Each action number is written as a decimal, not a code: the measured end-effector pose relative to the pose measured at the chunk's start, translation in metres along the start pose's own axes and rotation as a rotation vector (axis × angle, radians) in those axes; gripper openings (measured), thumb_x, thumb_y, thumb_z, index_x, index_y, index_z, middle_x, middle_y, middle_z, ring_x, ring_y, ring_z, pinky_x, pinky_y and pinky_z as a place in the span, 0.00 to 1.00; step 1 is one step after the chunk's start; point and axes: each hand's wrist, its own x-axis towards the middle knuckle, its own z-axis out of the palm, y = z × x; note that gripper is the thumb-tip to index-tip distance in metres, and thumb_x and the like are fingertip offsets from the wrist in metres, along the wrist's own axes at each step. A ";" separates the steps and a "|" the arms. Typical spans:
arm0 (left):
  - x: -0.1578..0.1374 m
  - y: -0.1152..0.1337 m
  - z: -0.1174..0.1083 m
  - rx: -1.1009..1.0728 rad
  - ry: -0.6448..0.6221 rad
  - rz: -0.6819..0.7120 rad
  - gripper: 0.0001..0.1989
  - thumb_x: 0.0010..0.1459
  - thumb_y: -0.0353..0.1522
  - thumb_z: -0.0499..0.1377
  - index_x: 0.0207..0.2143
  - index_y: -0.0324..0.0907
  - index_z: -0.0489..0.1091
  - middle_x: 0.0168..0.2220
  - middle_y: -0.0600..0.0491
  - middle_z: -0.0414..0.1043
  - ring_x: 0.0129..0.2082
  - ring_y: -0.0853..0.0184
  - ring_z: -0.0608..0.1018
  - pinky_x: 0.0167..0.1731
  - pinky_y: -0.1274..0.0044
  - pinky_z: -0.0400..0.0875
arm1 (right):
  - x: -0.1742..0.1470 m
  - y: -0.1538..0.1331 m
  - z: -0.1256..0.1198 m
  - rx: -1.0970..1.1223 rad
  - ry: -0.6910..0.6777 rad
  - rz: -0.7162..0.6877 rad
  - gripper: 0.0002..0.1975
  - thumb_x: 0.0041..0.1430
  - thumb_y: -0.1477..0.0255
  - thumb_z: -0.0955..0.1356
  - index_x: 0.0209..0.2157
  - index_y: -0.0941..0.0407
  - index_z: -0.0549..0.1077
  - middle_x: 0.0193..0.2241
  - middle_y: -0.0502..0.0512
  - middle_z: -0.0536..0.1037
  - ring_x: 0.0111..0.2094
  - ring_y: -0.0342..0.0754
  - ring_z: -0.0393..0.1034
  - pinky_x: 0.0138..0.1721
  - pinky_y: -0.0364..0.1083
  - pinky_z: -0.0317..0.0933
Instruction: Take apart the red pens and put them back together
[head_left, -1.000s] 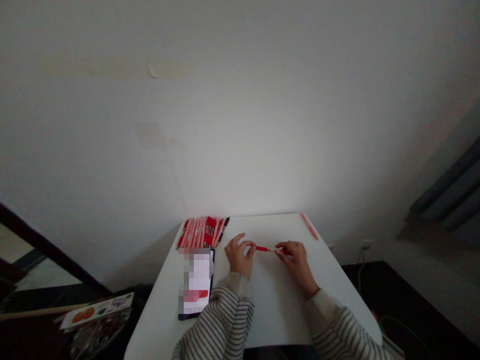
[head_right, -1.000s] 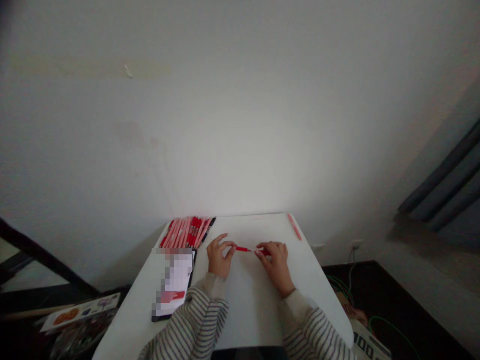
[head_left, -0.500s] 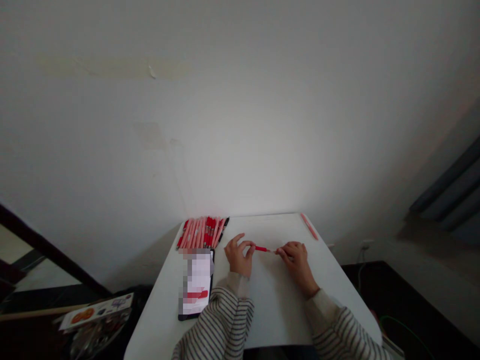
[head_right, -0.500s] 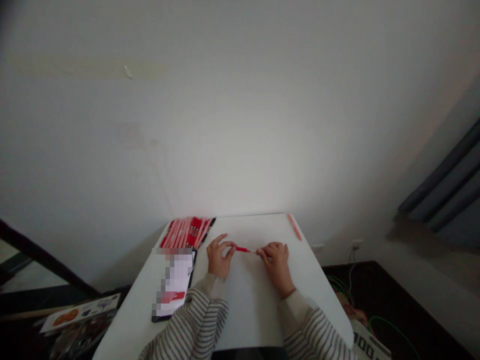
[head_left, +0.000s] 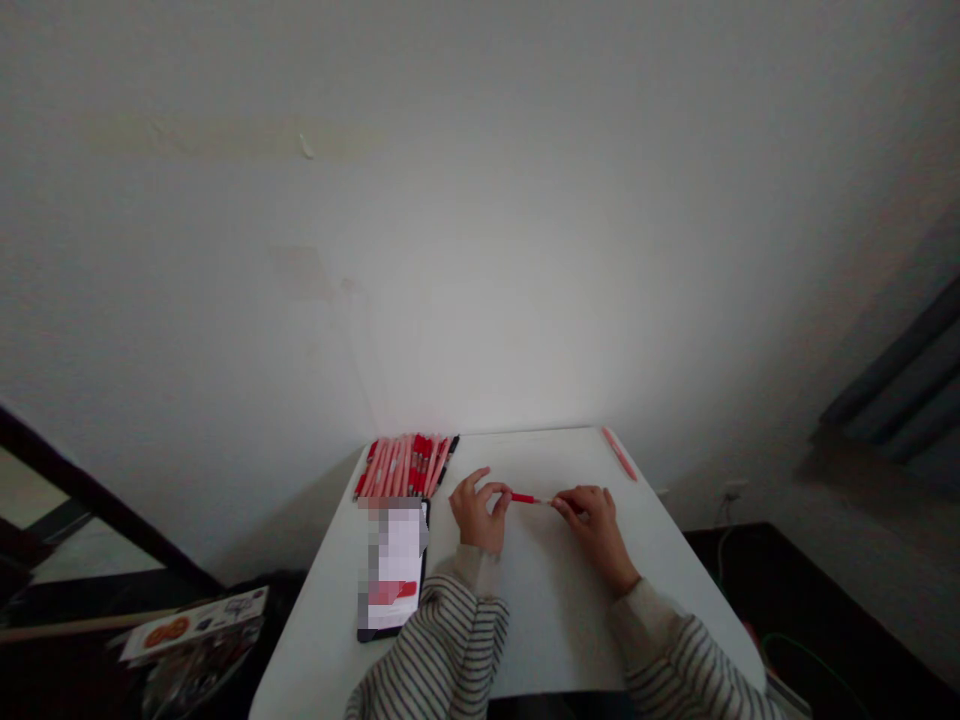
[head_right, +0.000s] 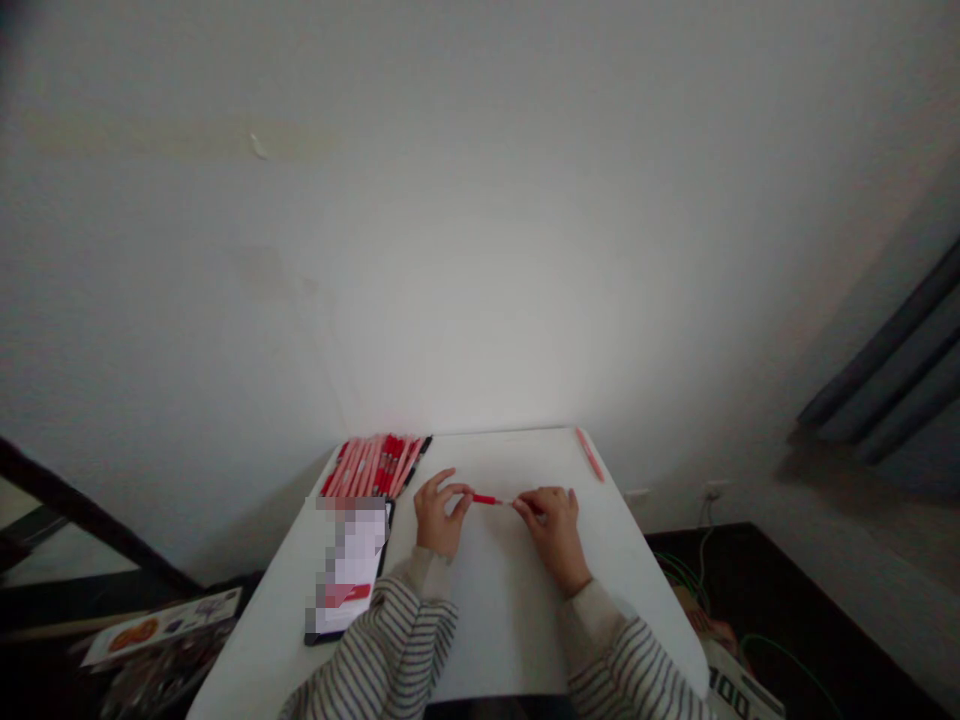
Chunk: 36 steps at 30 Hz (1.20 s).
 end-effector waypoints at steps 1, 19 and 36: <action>0.000 0.000 0.000 0.003 0.000 0.001 0.03 0.50 0.33 0.62 0.28 0.49 0.76 0.47 0.53 0.71 0.50 0.61 0.69 0.52 0.62 0.59 | 0.000 0.000 0.000 0.001 0.003 0.002 0.18 0.58 0.53 0.62 0.32 0.50 0.76 0.28 0.52 0.76 0.35 0.51 0.67 0.56 0.63 0.44; -0.002 -0.001 0.002 0.020 0.031 -0.002 0.02 0.50 0.32 0.62 0.27 0.48 0.76 0.47 0.52 0.71 0.50 0.60 0.69 0.52 0.62 0.59 | 0.000 0.001 0.001 0.030 0.003 0.040 0.22 0.56 0.49 0.61 0.35 0.51 0.75 0.31 0.53 0.76 0.36 0.51 0.69 0.58 0.64 0.37; -0.002 -0.004 0.004 0.019 0.042 0.033 0.03 0.51 0.34 0.62 0.27 0.48 0.76 0.45 0.52 0.71 0.49 0.60 0.70 0.51 0.62 0.60 | -0.001 -0.001 -0.001 0.000 -0.024 0.030 0.19 0.58 0.52 0.61 0.31 0.50 0.75 0.31 0.52 0.76 0.40 0.52 0.67 0.58 0.65 0.35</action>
